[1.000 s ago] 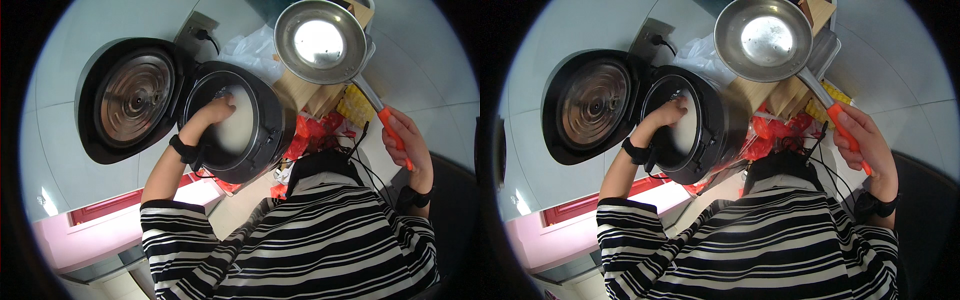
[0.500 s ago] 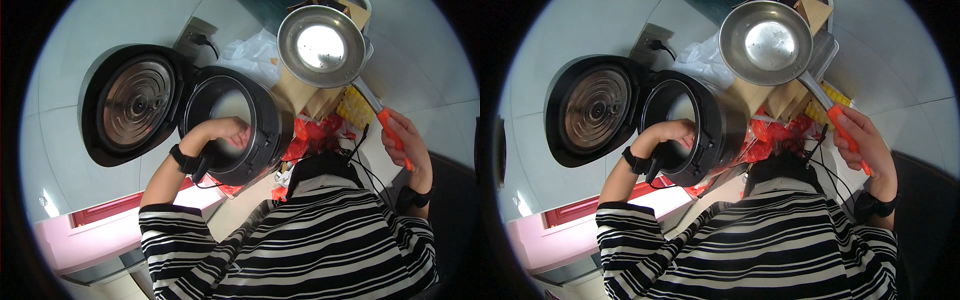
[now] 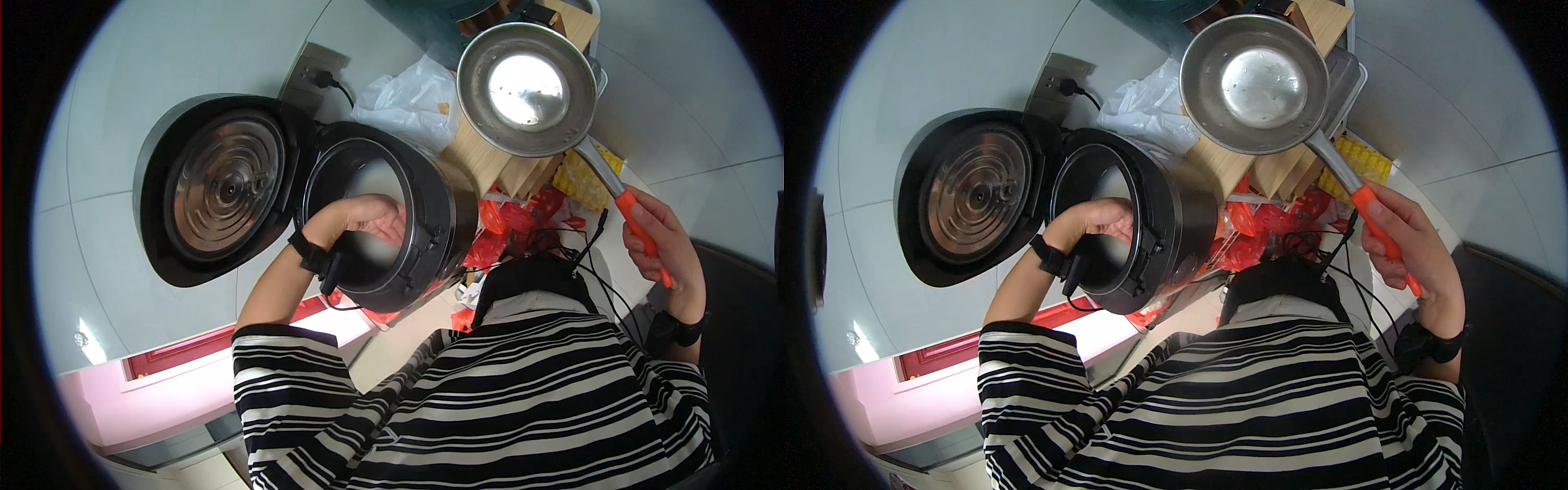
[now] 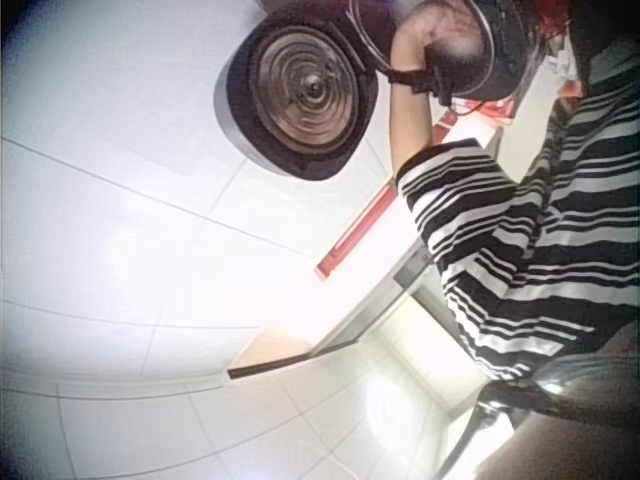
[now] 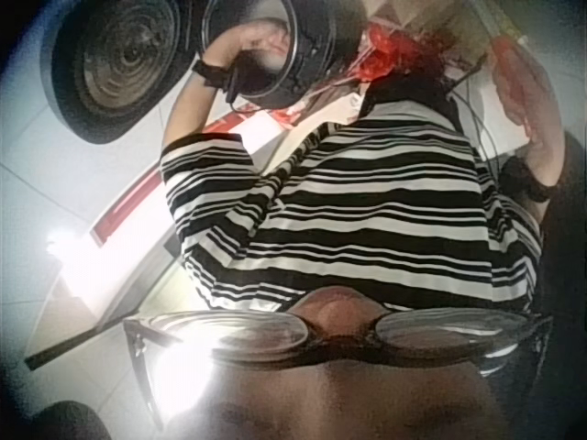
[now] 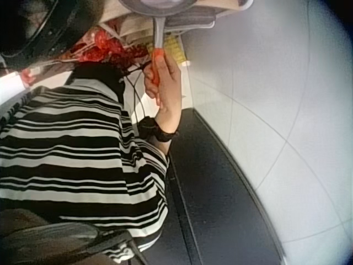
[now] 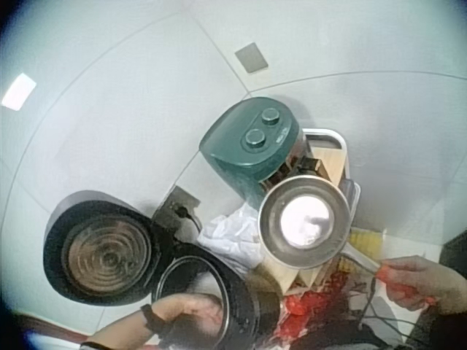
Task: The person rinses rice in a small pot at the sink, transfers the rice into a rice cooker pot, adds water, and starts the rice cooker. The person then retrieves a bag of frozen dumplings from the freezer and places several dumplings into a pan of boiling water on the stove.
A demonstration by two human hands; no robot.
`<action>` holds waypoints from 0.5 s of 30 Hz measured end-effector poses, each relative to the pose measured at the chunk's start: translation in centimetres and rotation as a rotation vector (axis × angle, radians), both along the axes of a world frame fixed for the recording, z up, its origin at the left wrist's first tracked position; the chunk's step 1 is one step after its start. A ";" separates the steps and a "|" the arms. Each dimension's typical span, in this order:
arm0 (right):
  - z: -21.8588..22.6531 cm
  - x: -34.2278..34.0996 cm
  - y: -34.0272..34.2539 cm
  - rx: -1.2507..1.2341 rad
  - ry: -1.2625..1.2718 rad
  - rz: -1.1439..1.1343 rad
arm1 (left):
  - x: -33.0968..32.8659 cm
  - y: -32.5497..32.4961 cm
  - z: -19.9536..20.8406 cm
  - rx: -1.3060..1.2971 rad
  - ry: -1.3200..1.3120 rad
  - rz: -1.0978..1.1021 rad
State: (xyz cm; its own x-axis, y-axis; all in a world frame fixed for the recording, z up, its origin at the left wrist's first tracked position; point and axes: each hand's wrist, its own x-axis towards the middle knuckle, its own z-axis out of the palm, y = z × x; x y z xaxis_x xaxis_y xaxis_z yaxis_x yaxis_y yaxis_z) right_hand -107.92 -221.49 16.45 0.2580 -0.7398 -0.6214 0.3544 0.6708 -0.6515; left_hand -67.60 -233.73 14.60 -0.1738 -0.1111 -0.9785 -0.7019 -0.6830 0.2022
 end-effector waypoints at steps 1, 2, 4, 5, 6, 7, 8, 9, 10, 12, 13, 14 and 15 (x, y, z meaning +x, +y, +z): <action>0.1 -0.3 0.1 0.000 -0.022 0.025 | 0.0 1.2 1.4 -0.001 -0.028 0.028; 0.2 -0.7 0.1 0.001 -0.048 0.048 | -0.2 2.2 2.6 0.005 -0.072 0.038; 0.3 -0.3 0.2 0.001 -0.016 0.055 | 0.5 2.8 2.7 0.008 -0.088 0.039; 0.3 -0.1 0.3 0.000 -0.016 0.061 | 1.2 3.0 3.1 0.042 -0.047 0.014; 0.2 -0.1 0.2 0.000 -0.016 0.054 | 1.7 2.7 3.3 0.076 -0.006 -0.018; 0.2 0.0 0.1 0.000 -0.017 0.050 | 2.4 2.5 3.6 0.077 -0.006 -0.017; 0.2 -0.1 0.1 0.000 -0.013 0.044 | 3.0 2.0 3.7 0.042 -0.002 -0.035; 0.3 -0.1 0.0 0.007 -0.007 0.037 | 3.7 1.6 3.7 0.007 0.002 -0.050; 0.4 -0.1 0.0 0.014 -0.002 0.033 | 4.6 1.4 3.4 -0.018 -0.032 -0.025; 0.3 -0.1 0.0 0.013 0.004 0.028 | 4.8 1.4 3.9 -0.049 -0.054 -0.066; 0.3 -0.1 0.0 0.012 0.008 0.020 | 4.8 1.4 4.2 -0.079 -0.079 -0.111; 0.4 -0.1 -0.1 0.012 0.010 0.021 | 4.9 1.8 4.6 -0.096 -0.104 -0.079; 0.5 -0.1 0.0 0.010 0.001 0.018 | 4.6 2.4 5.4 -0.089 -0.089 -0.071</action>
State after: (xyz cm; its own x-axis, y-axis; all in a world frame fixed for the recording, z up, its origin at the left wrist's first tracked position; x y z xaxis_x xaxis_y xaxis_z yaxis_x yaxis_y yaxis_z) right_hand -108.06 -221.52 16.96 0.2710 -0.7284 -0.6293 0.3415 0.6840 -0.6447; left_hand -62.96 -231.36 19.99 -0.0975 -0.1889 -0.9771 -0.7657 -0.6130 0.1949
